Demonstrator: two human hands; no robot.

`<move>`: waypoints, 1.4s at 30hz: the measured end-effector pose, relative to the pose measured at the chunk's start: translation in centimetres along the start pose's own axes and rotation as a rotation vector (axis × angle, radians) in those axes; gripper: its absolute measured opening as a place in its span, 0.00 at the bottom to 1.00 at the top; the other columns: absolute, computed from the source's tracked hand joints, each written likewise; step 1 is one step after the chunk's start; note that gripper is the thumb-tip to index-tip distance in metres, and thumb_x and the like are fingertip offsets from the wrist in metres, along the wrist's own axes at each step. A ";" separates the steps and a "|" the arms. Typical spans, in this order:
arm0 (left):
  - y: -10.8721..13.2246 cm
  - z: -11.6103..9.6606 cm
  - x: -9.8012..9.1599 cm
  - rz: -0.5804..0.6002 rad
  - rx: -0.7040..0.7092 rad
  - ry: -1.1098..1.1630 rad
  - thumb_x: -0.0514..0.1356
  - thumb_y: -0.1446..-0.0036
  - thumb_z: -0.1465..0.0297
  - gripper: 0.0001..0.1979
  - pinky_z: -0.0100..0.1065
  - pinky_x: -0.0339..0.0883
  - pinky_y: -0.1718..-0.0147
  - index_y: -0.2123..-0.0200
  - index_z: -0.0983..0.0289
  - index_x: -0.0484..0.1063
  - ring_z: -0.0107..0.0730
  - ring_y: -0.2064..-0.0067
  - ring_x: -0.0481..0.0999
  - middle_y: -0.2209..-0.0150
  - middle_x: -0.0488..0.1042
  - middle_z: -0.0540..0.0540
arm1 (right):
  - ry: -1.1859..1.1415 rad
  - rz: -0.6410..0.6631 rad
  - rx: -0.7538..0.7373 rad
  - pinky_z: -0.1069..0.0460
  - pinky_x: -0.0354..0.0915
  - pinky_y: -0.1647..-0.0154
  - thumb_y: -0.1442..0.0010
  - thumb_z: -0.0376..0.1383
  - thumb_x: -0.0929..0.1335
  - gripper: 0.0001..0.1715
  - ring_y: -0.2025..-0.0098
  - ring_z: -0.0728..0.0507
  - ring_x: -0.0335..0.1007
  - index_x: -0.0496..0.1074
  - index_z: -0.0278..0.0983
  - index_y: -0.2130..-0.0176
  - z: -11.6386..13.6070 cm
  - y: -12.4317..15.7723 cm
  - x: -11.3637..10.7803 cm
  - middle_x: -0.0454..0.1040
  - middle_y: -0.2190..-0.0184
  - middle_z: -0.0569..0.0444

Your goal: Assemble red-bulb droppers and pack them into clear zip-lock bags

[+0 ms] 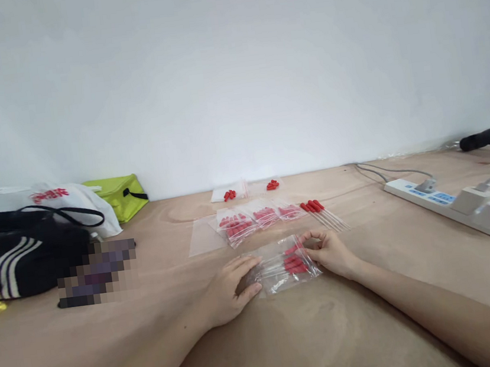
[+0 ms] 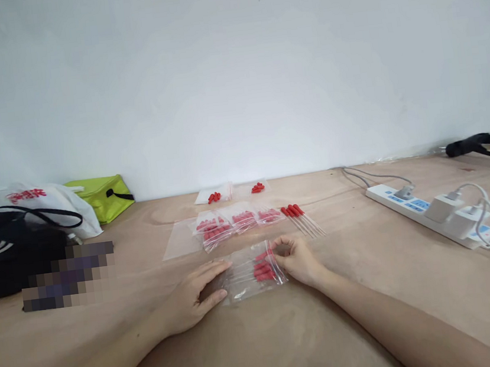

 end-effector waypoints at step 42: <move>0.0 -0.2 -0.1 0.091 0.063 -0.061 0.48 0.41 0.69 0.21 0.45 0.52 0.46 0.44 0.60 0.56 0.39 0.42 0.55 0.43 0.57 0.56 | 0.188 -0.308 -0.205 0.54 0.62 0.83 0.46 0.39 0.60 0.43 0.83 0.52 0.62 0.27 0.42 0.43 2.3 -1.5 -3.7 0.64 0.67 0.54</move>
Point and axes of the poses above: each hand's wrist, its own y-axis away from the middle knuckle, its own x-axis out of the palm, z = x × y, the point moved 1 cm from there along -y, towards the middle knuckle
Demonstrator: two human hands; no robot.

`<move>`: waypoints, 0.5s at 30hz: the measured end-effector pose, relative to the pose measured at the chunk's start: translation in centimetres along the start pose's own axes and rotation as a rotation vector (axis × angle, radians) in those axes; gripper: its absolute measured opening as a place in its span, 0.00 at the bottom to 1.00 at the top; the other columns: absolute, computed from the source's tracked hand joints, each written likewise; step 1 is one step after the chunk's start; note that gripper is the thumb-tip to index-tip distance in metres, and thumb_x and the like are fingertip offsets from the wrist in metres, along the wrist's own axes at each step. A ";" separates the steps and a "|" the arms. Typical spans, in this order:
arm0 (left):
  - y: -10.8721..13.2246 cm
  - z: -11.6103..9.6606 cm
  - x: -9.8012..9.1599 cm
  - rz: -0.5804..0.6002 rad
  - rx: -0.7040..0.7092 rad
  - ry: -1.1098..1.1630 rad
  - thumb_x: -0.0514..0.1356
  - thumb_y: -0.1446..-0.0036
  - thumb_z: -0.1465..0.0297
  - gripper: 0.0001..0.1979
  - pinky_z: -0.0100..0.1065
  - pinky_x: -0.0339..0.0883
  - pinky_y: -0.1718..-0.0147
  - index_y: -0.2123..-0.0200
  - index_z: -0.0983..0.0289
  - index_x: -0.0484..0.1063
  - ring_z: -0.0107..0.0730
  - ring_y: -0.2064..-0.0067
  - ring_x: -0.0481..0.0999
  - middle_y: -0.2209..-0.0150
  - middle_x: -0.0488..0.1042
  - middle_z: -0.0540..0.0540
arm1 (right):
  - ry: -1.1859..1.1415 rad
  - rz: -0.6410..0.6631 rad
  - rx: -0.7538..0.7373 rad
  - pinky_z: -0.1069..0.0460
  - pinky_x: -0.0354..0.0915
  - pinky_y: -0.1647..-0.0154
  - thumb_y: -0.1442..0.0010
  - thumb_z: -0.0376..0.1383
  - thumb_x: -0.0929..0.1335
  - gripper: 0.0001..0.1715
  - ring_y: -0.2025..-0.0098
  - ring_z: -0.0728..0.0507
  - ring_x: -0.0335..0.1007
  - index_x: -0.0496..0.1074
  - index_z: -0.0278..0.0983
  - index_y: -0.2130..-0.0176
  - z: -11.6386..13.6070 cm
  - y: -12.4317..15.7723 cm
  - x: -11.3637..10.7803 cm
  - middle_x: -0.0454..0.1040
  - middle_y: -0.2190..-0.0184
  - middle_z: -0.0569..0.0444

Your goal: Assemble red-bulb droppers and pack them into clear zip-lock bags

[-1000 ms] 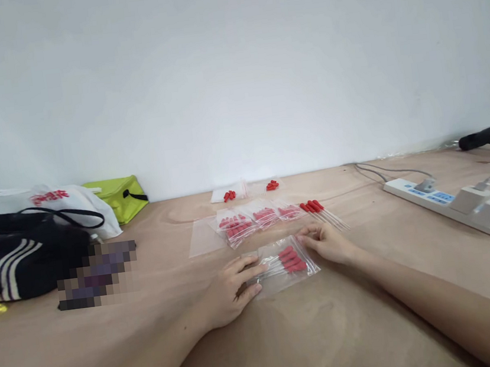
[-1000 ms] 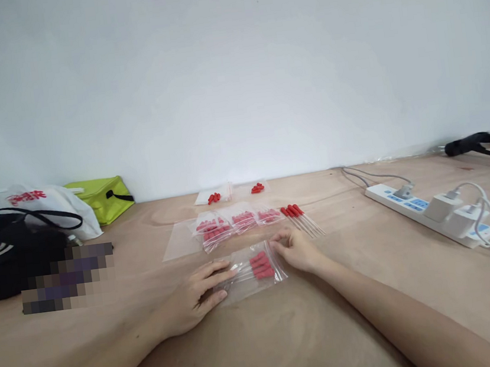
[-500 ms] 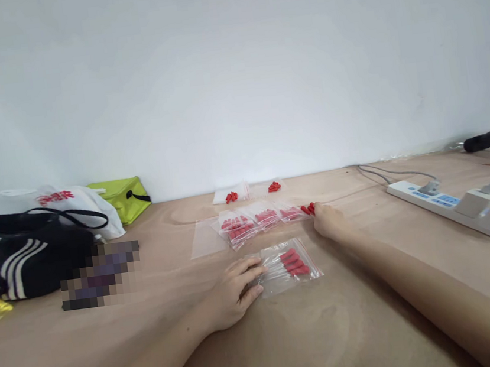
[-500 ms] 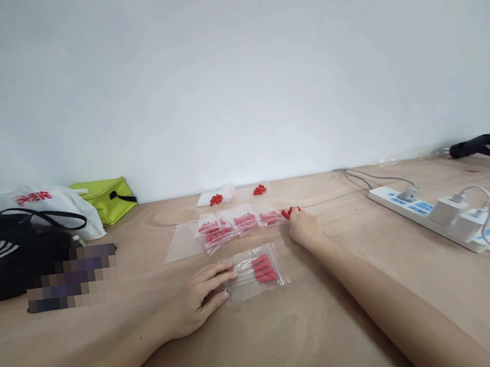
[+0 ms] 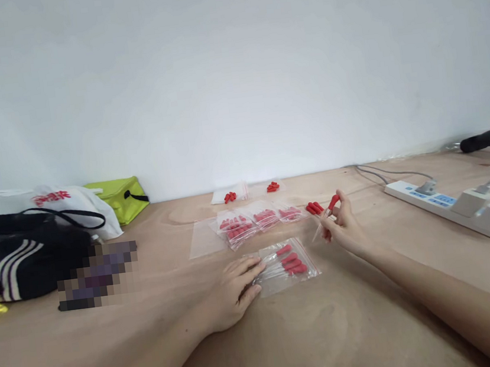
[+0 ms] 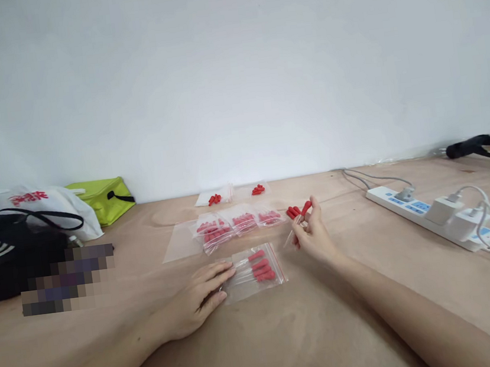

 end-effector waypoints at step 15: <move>0.1 0.2 0.1 -0.040 0.025 -0.006 0.48 0.41 0.69 0.21 0.45 0.53 0.46 0.44 0.58 0.56 0.40 0.43 0.56 0.43 0.57 0.56 | -0.345 0.078 0.289 0.50 0.69 0.69 0.43 0.43 0.58 0.14 0.74 0.48 0.70 0.54 0.40 0.58 -0.9 1.6 2.8 0.65 0.73 0.56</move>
Point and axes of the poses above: each hand's wrist, its own y-axis away from the middle knuckle, its own x-axis out of the palm, z = x × y, the point moved 1 cm from there along -y, towards the middle knuckle
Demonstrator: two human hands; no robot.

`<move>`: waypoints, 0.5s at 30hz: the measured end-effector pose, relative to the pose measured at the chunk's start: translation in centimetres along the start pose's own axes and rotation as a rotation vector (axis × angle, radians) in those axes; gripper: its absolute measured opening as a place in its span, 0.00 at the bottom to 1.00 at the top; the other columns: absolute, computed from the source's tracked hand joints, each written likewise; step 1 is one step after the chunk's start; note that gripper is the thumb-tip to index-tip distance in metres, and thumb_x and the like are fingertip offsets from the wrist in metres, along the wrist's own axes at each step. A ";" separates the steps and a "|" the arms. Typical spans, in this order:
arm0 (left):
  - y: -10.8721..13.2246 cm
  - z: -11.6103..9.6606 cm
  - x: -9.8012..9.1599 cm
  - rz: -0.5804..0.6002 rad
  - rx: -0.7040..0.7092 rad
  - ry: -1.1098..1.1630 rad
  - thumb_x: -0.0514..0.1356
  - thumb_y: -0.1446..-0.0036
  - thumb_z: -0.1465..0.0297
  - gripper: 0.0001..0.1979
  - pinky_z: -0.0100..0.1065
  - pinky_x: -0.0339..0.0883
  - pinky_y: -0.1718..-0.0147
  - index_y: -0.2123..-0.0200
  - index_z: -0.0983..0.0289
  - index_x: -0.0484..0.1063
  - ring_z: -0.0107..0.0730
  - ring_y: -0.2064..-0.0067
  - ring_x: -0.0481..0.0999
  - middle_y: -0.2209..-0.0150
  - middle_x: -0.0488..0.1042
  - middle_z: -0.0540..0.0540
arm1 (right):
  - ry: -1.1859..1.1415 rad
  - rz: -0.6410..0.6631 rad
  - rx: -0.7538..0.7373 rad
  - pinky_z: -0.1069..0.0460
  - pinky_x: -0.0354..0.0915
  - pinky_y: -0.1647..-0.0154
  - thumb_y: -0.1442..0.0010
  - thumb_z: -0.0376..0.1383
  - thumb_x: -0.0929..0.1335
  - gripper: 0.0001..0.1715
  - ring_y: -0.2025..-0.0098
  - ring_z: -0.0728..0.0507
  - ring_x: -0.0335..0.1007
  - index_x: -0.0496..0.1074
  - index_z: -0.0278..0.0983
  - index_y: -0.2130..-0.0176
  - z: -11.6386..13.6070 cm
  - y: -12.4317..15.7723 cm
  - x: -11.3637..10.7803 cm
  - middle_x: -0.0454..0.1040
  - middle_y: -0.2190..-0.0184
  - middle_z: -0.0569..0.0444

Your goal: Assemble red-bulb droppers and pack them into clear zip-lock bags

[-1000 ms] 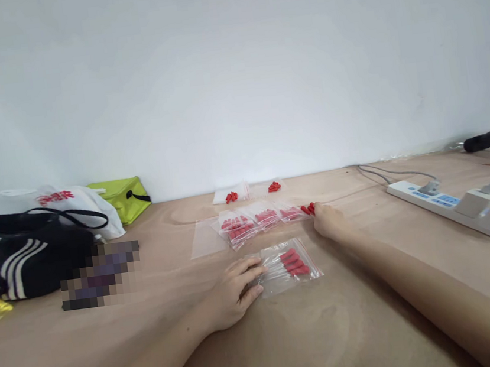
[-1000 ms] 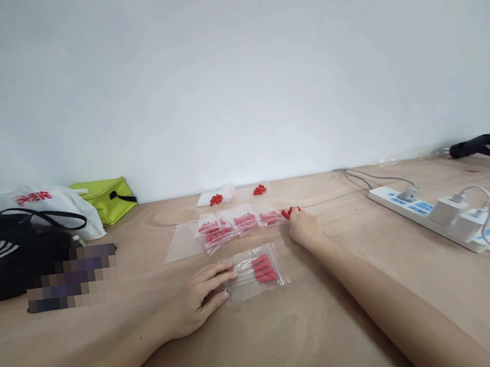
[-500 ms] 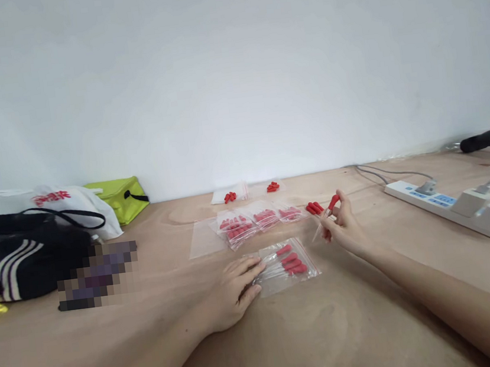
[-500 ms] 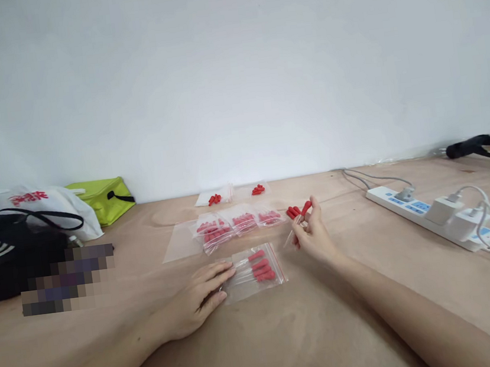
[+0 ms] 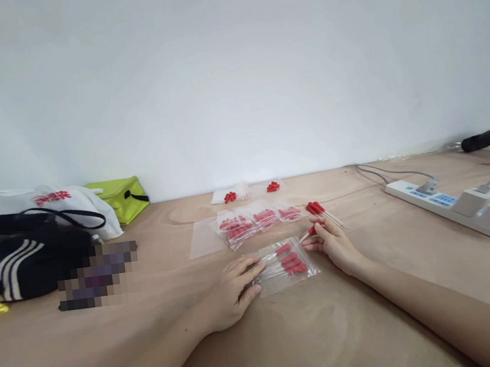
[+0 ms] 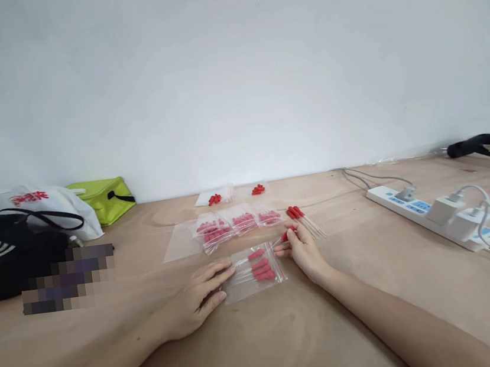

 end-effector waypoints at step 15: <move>-0.1 -0.1 -0.2 0.029 0.003 -0.023 0.47 0.41 0.69 0.21 0.45 0.52 0.46 0.43 0.59 0.55 0.40 0.42 0.55 0.42 0.56 0.56 | 0.288 0.232 0.010 0.59 0.53 0.90 0.58 0.46 0.69 0.18 0.87 0.56 0.54 0.64 0.35 0.74 0.2 0.6 1.1 0.62 0.84 0.63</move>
Point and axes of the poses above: each hand's wrist, its own y-axis away from the middle knuckle, its own x-axis out of the palm, z = x × y, the point moved 1 cm from there along -y, towards the middle knuckle
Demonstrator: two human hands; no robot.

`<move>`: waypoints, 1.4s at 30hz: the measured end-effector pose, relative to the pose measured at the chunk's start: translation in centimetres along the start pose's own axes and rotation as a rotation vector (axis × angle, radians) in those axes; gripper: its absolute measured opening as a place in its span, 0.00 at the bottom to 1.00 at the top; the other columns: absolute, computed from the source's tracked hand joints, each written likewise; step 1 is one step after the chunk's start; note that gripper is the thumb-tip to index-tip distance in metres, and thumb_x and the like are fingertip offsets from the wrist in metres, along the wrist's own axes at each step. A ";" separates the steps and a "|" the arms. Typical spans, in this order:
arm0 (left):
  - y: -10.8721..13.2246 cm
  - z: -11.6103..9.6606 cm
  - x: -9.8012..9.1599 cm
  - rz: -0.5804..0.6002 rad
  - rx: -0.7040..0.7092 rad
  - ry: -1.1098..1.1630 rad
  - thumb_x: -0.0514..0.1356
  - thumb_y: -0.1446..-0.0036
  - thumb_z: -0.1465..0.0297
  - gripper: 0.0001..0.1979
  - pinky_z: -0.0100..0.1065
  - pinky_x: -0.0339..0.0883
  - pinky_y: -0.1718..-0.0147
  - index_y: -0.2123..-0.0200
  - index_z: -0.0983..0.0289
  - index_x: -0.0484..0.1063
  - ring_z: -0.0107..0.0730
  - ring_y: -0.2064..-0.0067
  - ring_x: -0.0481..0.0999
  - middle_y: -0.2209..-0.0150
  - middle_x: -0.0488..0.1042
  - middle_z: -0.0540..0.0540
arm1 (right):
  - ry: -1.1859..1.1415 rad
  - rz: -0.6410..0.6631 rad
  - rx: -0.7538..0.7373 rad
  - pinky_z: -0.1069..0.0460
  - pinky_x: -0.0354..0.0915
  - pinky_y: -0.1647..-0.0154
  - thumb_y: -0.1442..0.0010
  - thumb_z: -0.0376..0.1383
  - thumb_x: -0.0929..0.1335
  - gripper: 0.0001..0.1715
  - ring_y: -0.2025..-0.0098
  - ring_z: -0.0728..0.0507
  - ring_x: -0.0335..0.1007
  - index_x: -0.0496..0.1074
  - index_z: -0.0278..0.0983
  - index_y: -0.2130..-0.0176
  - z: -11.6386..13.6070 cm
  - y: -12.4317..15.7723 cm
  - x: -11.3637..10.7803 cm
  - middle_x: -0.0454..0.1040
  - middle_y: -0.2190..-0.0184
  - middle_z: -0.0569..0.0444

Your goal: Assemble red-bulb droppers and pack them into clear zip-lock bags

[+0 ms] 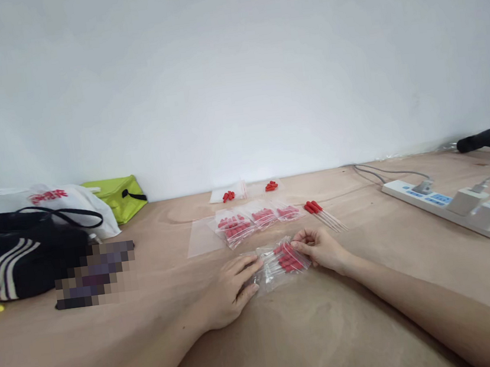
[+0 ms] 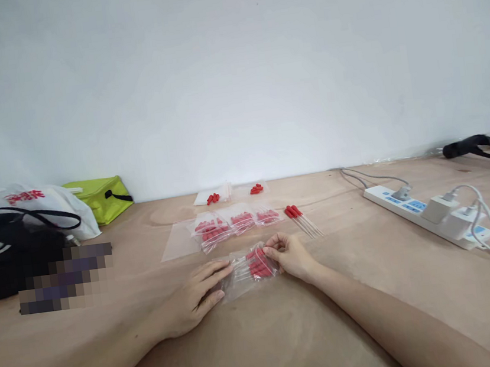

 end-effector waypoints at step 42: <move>0.1 0.0 -0.4 0.051 0.054 0.008 0.48 0.41 0.69 0.22 0.47 0.48 0.44 0.43 0.55 0.54 0.38 0.41 0.53 0.41 0.55 0.53 | 0.093 0.008 0.111 0.59 0.48 0.89 0.53 0.46 0.67 0.21 0.87 0.55 0.53 0.67 0.35 0.63 0.3 -0.7 -1.1 0.64 0.83 0.63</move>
Point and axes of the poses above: each hand's wrist, its own y-axis away from the middle knuckle, its own x-axis out of the palm, z = x × y, the point moved 1 cm from there along -y, towards the middle knuckle
